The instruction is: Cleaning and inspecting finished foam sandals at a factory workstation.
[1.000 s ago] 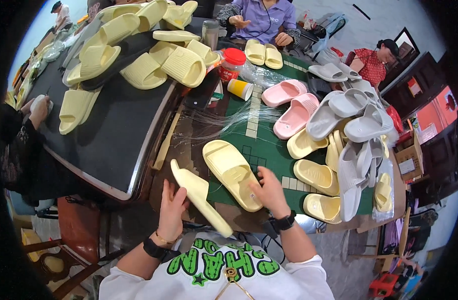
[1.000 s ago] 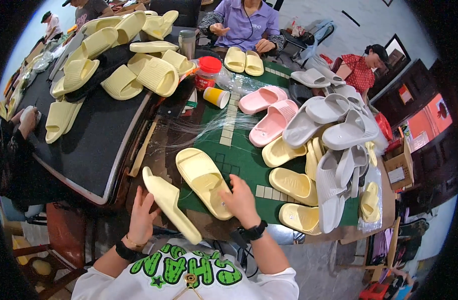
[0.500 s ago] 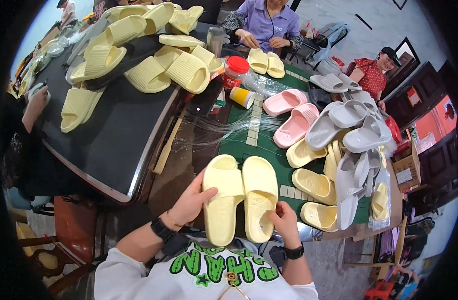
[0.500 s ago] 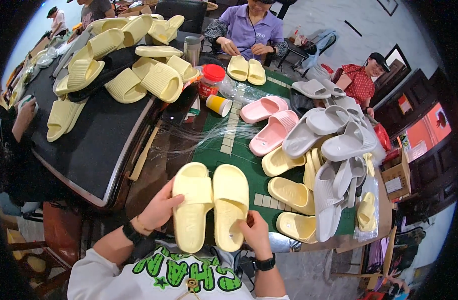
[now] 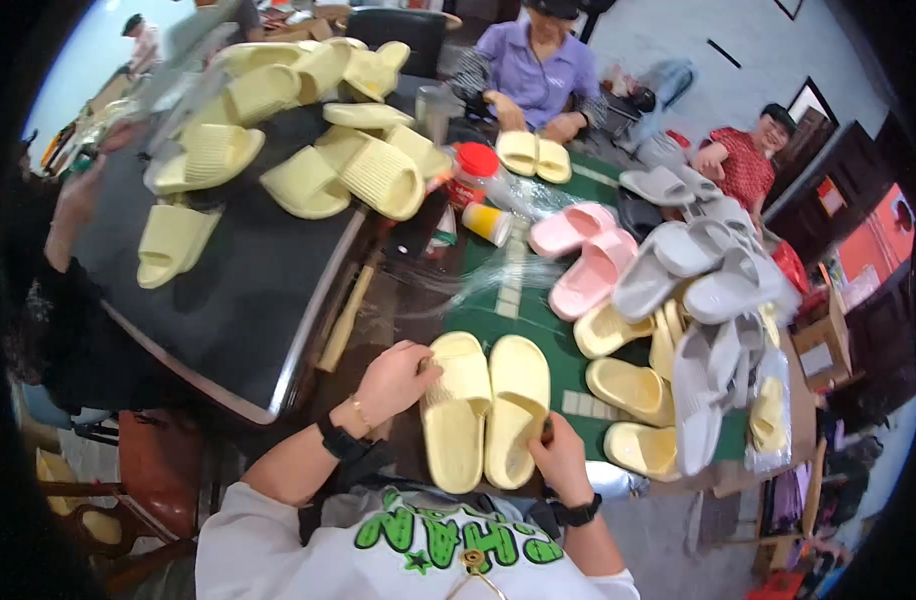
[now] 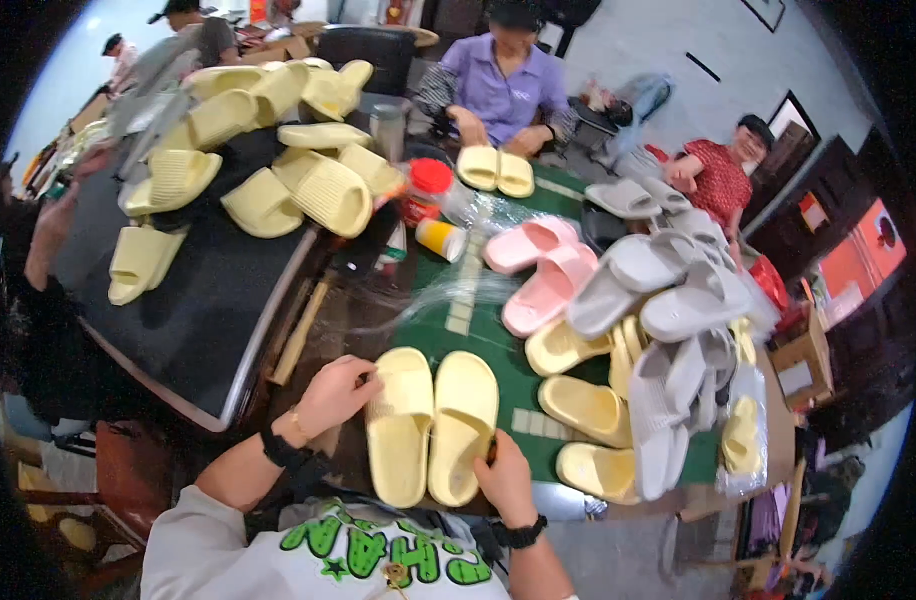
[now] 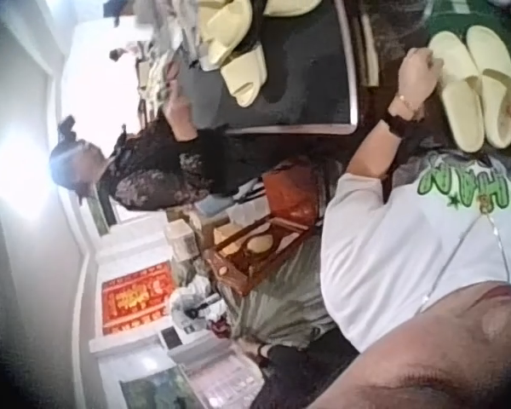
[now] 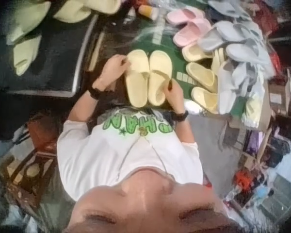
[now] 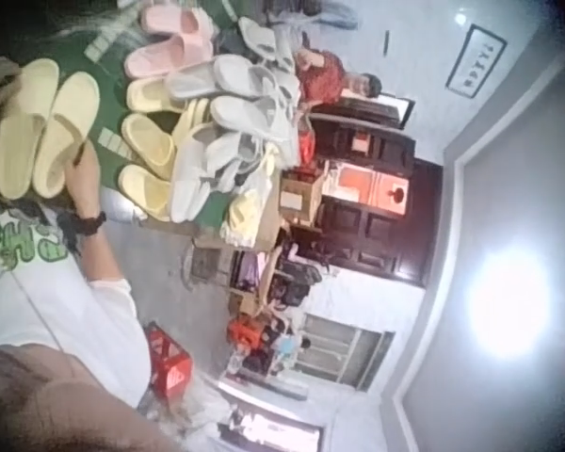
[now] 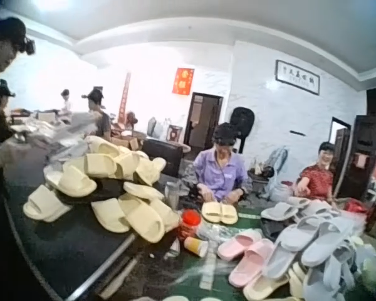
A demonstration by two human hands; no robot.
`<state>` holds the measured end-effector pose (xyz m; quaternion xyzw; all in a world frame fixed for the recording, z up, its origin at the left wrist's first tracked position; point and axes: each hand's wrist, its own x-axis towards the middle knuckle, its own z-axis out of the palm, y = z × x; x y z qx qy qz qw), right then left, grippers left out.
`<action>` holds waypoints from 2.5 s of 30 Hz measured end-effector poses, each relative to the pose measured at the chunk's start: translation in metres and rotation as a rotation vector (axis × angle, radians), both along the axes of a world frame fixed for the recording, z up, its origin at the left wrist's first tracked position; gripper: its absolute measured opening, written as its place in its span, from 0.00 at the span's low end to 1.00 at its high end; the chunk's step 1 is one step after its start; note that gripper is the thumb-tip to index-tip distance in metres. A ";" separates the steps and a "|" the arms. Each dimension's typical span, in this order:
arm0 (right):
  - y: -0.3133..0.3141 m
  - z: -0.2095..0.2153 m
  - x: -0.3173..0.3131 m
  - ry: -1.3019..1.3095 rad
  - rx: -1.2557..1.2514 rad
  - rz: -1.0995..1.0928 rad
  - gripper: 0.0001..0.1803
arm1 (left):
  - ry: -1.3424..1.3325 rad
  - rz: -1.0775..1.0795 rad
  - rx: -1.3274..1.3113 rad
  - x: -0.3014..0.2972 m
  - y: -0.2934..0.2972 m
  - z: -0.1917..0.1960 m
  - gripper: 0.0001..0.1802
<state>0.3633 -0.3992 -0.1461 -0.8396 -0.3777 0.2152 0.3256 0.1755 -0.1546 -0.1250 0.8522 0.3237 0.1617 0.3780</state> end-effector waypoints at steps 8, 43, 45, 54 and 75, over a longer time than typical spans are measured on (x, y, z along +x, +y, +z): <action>-0.026 -0.072 0.041 -0.063 0.262 -0.174 0.17 | 0.312 -0.175 0.466 0.086 0.077 0.005 0.14; -0.007 -0.004 0.028 0.648 0.040 -0.321 0.17 | -0.836 0.292 -0.182 0.068 0.083 0.085 0.06; -0.006 -0.003 0.028 0.637 0.036 -0.324 0.17 | -0.830 0.279 -0.157 0.070 0.084 0.093 0.06; 0.001 -0.005 0.034 0.625 0.006 -0.262 0.19 | 0.108 -0.154 0.082 0.053 0.102 0.086 0.08; 0.005 0.023 0.021 0.494 0.029 -0.299 0.17 | -0.844 0.189 0.233 0.052 0.091 0.130 0.04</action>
